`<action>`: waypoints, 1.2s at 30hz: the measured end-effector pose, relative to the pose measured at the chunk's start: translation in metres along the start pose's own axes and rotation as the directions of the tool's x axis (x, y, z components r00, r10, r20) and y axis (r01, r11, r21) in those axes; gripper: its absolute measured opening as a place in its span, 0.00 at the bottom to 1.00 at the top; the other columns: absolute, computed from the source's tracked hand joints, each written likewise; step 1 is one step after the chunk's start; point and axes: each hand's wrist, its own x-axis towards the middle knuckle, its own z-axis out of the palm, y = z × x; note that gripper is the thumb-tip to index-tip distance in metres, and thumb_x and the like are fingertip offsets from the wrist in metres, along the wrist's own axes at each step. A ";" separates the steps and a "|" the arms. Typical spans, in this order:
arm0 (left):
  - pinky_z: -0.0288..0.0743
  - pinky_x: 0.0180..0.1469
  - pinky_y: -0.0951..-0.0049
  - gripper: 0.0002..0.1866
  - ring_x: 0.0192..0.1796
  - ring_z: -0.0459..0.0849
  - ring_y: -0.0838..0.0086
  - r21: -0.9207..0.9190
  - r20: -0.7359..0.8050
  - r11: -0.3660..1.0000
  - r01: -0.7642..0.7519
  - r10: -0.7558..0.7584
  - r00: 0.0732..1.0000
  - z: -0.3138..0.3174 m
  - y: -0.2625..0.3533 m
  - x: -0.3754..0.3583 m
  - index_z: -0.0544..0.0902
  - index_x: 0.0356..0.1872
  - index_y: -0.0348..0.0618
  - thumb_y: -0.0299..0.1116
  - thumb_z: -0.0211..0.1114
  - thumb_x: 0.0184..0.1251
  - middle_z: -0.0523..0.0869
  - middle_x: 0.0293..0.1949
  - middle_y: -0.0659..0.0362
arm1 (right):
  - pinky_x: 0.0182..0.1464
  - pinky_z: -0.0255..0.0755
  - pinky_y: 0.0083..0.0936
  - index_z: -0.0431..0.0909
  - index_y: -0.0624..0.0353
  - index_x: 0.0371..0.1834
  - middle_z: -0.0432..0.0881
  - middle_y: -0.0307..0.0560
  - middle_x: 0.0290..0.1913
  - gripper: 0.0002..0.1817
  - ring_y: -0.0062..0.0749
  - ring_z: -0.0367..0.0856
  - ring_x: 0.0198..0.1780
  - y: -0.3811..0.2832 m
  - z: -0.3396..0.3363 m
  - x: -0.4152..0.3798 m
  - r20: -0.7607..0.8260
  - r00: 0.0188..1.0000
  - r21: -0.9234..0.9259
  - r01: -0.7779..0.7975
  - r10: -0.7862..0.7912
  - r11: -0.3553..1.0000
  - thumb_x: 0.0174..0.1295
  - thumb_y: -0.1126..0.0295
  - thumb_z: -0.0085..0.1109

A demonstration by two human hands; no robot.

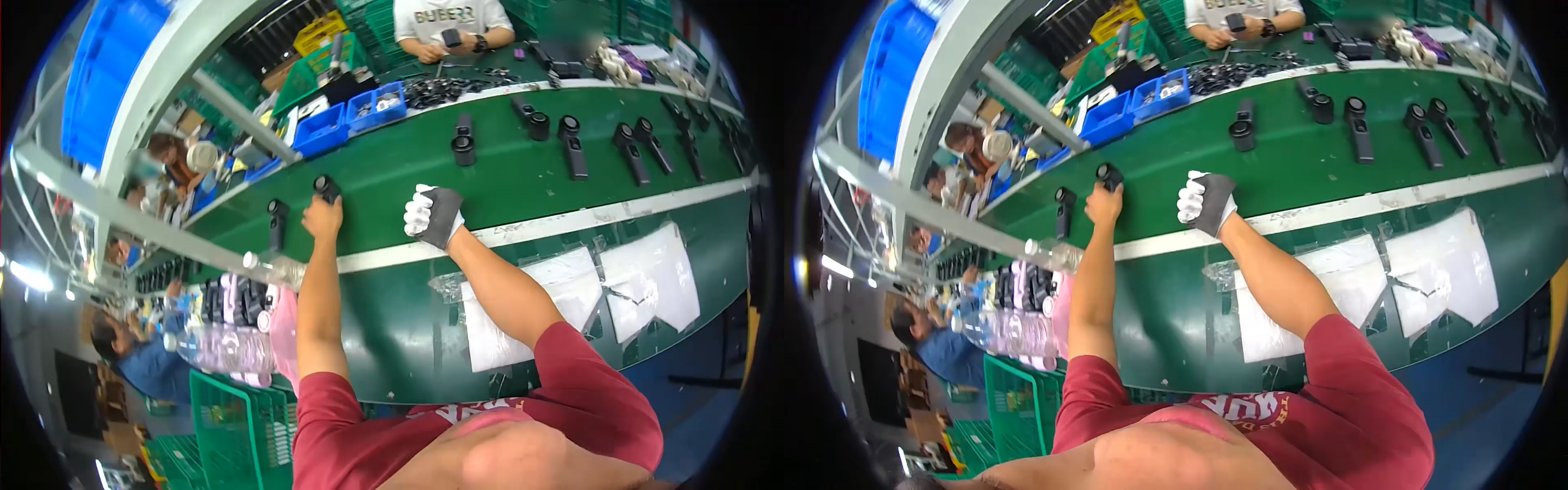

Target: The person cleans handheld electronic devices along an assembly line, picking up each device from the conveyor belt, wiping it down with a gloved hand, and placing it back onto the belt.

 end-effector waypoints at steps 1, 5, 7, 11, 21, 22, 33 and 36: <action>0.71 0.64 0.45 0.31 0.64 0.79 0.45 0.100 0.010 0.995 -0.013 0.012 1.000 0.006 -0.001 0.001 0.81 0.57 0.40 0.55 0.71 0.62 0.87 0.52 0.41 | 0.24 0.53 0.28 0.59 0.43 0.11 0.56 0.32 0.14 0.25 0.27 0.58 0.16 -0.004 0.000 0.002 -0.025 0.999 0.032 0.030 -0.030 0.999 0.71 0.55 0.46; 0.70 0.64 0.44 0.33 0.65 0.76 0.39 0.396 -0.250 0.918 0.031 0.075 0.965 0.000 0.028 -0.011 0.80 0.56 0.36 0.56 0.71 0.63 0.85 0.51 0.38 | 0.20 0.52 0.29 0.60 0.44 0.11 0.56 0.34 0.12 0.27 0.29 0.57 0.14 0.001 0.000 0.022 -0.173 0.984 0.108 0.064 -0.044 0.992 0.73 0.56 0.45; 0.72 0.61 0.43 0.33 0.61 0.78 0.35 0.281 -0.259 0.960 -0.009 0.085 0.962 -0.003 0.061 -0.006 0.80 0.55 0.33 0.56 0.70 0.64 0.85 0.49 0.37 | 0.20 0.52 0.29 0.62 0.44 0.12 0.56 0.35 0.12 0.26 0.30 0.57 0.14 0.007 -0.010 0.031 -0.158 0.986 0.146 0.071 -0.048 0.987 0.71 0.54 0.45; 0.74 0.65 0.58 0.39 0.62 0.82 0.43 -0.487 0.257 0.844 -0.227 0.386 0.886 0.007 0.150 0.005 0.81 0.57 0.27 0.60 0.67 0.65 0.79 0.60 0.26 | 0.21 0.52 0.30 0.63 0.44 0.13 0.56 0.34 0.13 0.23 0.29 0.56 0.14 0.014 -0.026 0.033 -0.131 0.991 0.215 0.023 0.005 0.976 0.69 0.53 0.42; 0.80 0.57 0.58 0.34 0.55 0.87 0.53 -0.195 0.375 0.930 -0.313 0.365 0.852 0.035 0.271 -0.027 0.81 0.53 0.36 0.48 0.78 0.48 0.88 0.50 0.43 | 0.19 0.56 0.32 0.68 0.42 0.17 0.62 0.34 0.13 0.22 0.29 0.58 0.13 0.014 -0.023 0.038 -0.244 0.949 0.056 0.219 -0.199 0.974 0.72 0.52 0.40; 0.79 0.58 0.55 0.32 0.56 0.87 0.53 -0.355 0.325 0.893 -0.275 0.394 0.860 0.008 0.265 -0.027 0.80 0.55 0.39 0.42 0.77 0.48 0.87 0.52 0.43 | 0.19 0.56 0.31 0.68 0.42 0.17 0.61 0.34 0.12 0.23 0.30 0.58 0.12 0.012 -0.034 0.037 -0.210 0.969 0.099 0.152 -0.128 0.983 0.72 0.52 0.41; 0.82 0.56 0.43 0.31 0.49 0.84 0.56 -0.875 0.250 -0.369 0.313 0.209 0.945 -0.074 0.070 -0.024 0.75 0.58 0.38 0.59 0.61 0.74 0.82 0.52 0.45 | 0.20 0.58 0.32 0.70 0.42 0.12 0.63 0.36 0.11 0.23 0.32 0.61 0.14 0.013 -0.047 0.045 -0.145 0.989 0.236 0.004 0.031 0.972 0.69 0.54 0.44; 0.84 0.50 0.58 0.28 0.49 0.84 0.60 -0.632 0.609 -0.520 0.574 0.124 0.783 -0.091 0.067 -0.094 0.73 0.58 0.37 0.55 0.57 0.78 0.82 0.49 0.46 | 0.20 0.57 0.31 0.68 0.42 0.12 0.63 0.37 0.11 0.25 0.33 0.61 0.14 0.012 -0.043 0.044 -0.174 0.984 0.136 0.058 -0.033 0.989 0.70 0.54 0.43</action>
